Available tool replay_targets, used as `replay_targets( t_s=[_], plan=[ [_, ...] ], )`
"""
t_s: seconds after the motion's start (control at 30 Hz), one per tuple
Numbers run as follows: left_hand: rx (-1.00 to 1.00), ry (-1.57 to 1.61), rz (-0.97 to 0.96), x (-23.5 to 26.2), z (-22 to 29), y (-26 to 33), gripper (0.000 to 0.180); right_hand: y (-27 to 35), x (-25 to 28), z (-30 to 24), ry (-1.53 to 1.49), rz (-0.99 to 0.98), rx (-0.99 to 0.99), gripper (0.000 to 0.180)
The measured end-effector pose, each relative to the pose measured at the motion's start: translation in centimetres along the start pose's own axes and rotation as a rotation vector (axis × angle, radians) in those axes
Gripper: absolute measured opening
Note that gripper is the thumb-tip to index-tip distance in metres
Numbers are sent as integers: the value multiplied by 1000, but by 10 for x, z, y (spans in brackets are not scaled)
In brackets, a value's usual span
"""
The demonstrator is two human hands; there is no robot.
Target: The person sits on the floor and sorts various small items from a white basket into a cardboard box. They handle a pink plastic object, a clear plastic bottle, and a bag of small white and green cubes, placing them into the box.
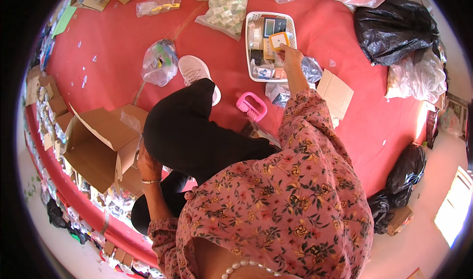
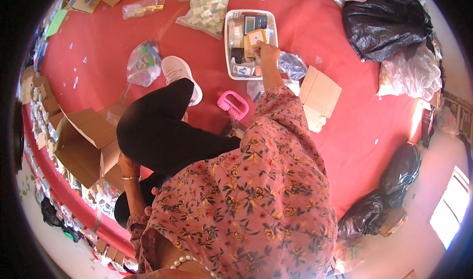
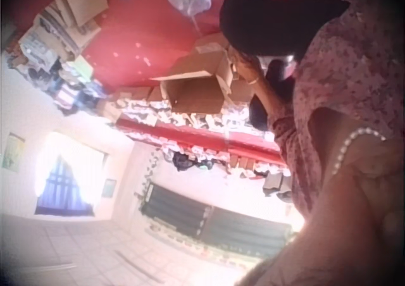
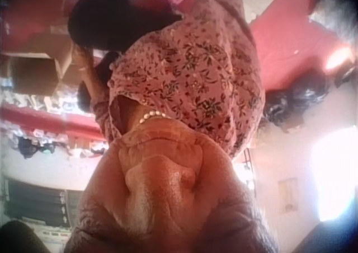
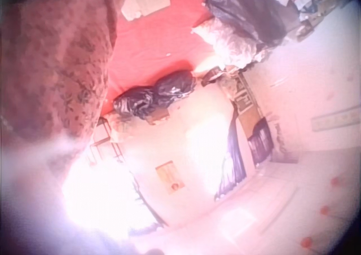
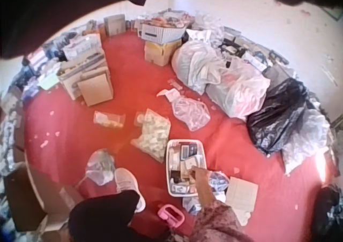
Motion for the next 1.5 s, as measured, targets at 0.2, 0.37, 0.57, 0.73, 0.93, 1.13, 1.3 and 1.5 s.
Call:
replay_targets(
  t_s=[0.2, 0.37, 0.57, 0.73, 0.93, 1.13, 1.3, 1.5],
  plan=[
    [20, -14, -51, -1, -1, 1, 34, -7, -18, -7, 601, 144, 444, 27],
    [-57, -34, 41, -3, -3, 4, 32, 20, -18, -11, 1089, 183, 719, 29],
    [-14, -17, 71, -10, -2, -1, 32, 12, -8, 57, 1496, 17, 872, 35],
    [-61, -67, 46, -7, 2, 2, 33, 16, 4, 65, 1369, -20, 701, 28],
    [-15, -112, 40, -8, -4, 9, 29, 9, 21, 28, 1125, 57, 506, 37],
    [-2, -61, 27, -5, -3, 4, 25, -11, 9, 44, 1289, -56, 291, 47],
    [-47, -73, 39, -5, -3, 7, 23, 4, -9, 30, 1301, -76, 239, 48],
    [2, 10, 37, 0, 3, 0, 22, 10, -18, 37, 1311, 54, 223, 57]
  ],
)
Point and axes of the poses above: each hand's wrist, its own y-axis away from the middle knuckle, its own x-axis out of the back of the hand, z = x × y, the point moved 2 cm from there along -y, towards the middle knuckle, and after that the axes turned 6 degrees about -y, right-handed, at the moved point
